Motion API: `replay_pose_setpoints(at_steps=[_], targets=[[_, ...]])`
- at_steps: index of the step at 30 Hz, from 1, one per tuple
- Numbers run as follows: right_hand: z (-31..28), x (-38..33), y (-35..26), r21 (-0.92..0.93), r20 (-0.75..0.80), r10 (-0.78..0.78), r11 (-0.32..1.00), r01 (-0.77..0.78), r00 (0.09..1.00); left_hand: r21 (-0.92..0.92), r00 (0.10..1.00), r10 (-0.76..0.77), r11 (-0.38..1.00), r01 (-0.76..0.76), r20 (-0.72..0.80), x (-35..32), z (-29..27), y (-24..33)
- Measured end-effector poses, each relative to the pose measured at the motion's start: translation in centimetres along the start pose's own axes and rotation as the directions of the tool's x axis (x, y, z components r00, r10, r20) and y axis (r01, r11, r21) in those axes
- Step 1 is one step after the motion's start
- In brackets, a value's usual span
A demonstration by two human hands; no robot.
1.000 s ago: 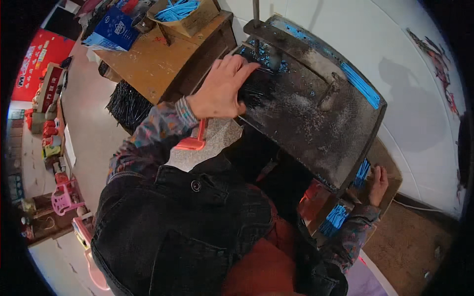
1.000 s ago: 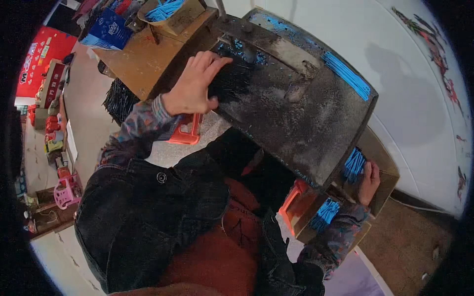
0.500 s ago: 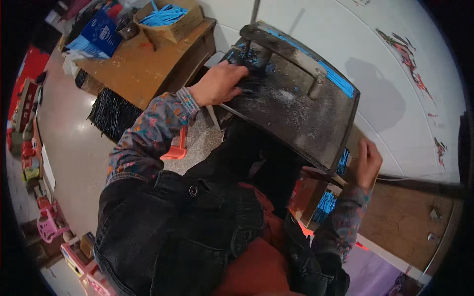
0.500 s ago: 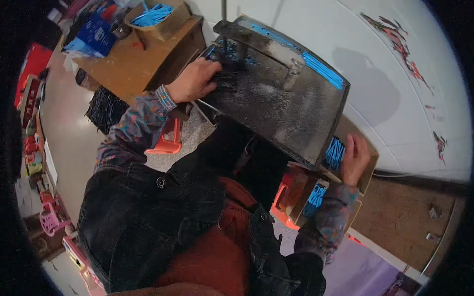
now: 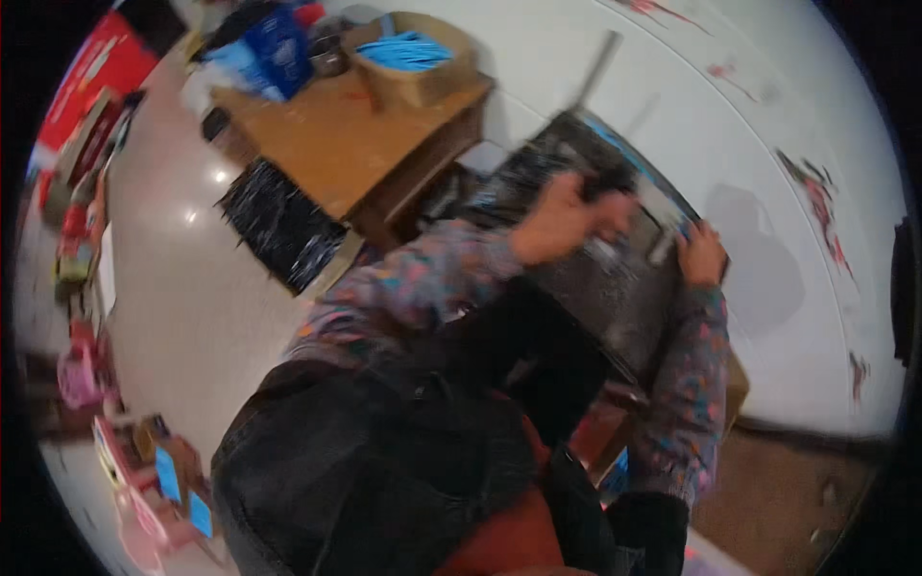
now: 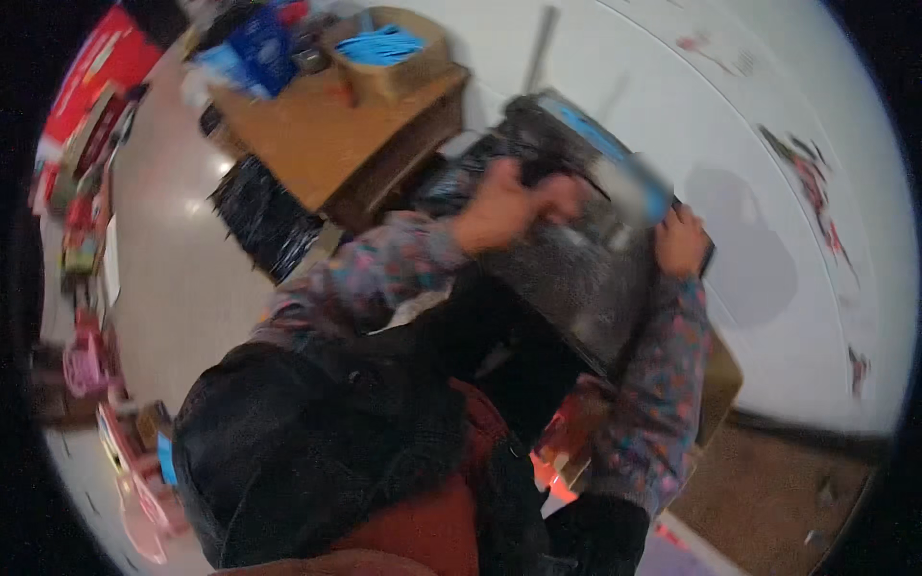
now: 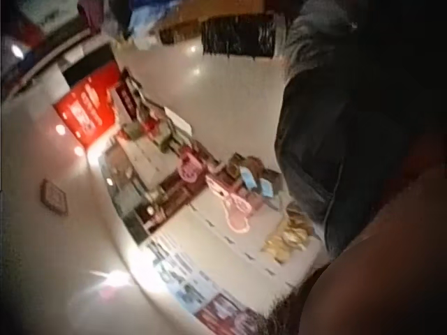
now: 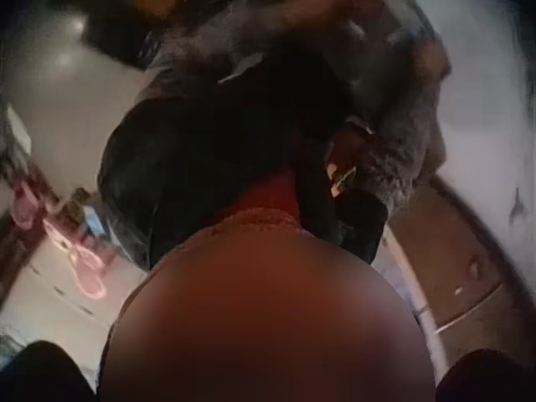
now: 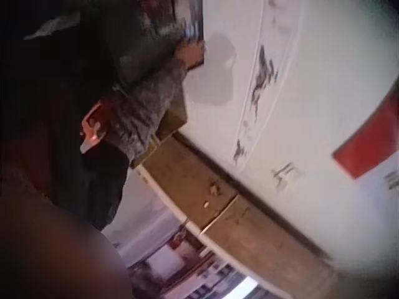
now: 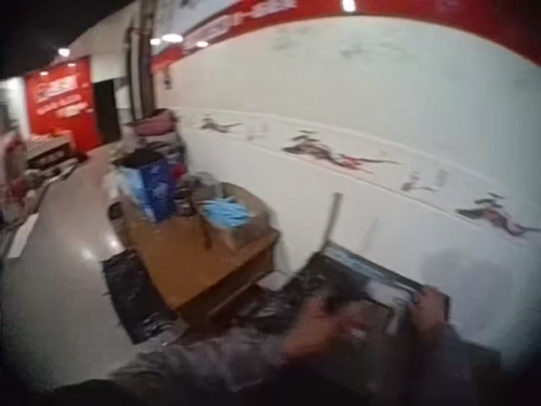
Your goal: Manually assembling blue plastic tubes using a production machine on a factory floor.
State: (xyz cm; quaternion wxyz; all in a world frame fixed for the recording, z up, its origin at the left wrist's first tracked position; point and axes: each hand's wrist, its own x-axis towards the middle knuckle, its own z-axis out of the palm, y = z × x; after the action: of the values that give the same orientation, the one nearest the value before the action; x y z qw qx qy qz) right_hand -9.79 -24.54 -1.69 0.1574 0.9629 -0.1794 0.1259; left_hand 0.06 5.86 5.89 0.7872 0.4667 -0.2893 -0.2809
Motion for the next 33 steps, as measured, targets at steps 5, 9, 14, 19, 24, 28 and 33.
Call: replay_pose_setpoints(at_steps=[5,9,14,19,24,28,33], targets=[[0.1,-0.6,0.8,0.197,-0.171,-0.109,0.97,0.142,0.979,-0.24,0.991,0.091,0.969,-0.064,0.102,0.9,2.5,-5.6],[1.2,-1.5,1.5,0.292,-0.165,-0.127,0.941,0.172,0.978,0.046,0.991,0.036,0.998,-0.042,0.13,1.0,1.2,-7.4],[-1.2,-3.6,-1.3,0.41,-0.195,-0.211,0.87,0.275,0.958,0.209,0.994,-0.005,0.978,-0.018,0.107,0.5,0.4,-6.3],[-5.6,-5.6,-3.4,0.332,-0.265,-0.104,0.923,0.192,0.959,0.127,0.981,0.042,0.99,-0.066,0.187,0.8,0.7,-5.8],[-9.5,-7.4,-5.9,0.534,-0.321,0.017,0.829,0.166,0.947,-0.024,0.991,0.038,0.999,-0.035,0.128,1.4,1.3,-6.3],[-11.0,-7.2,-7.4,0.594,-0.163,0.021,0.801,0.081,0.986,-0.194,0.989,0.026,0.981,0.003,0.146,2.3,0.9,-7.4],[-9.1,-5.8,-7.6,0.89,-0.012,0.162,0.451,-0.063,0.987,-0.028,0.985,0.049,0.999,-0.045,0.167,2.4,2.2,-6.4]])
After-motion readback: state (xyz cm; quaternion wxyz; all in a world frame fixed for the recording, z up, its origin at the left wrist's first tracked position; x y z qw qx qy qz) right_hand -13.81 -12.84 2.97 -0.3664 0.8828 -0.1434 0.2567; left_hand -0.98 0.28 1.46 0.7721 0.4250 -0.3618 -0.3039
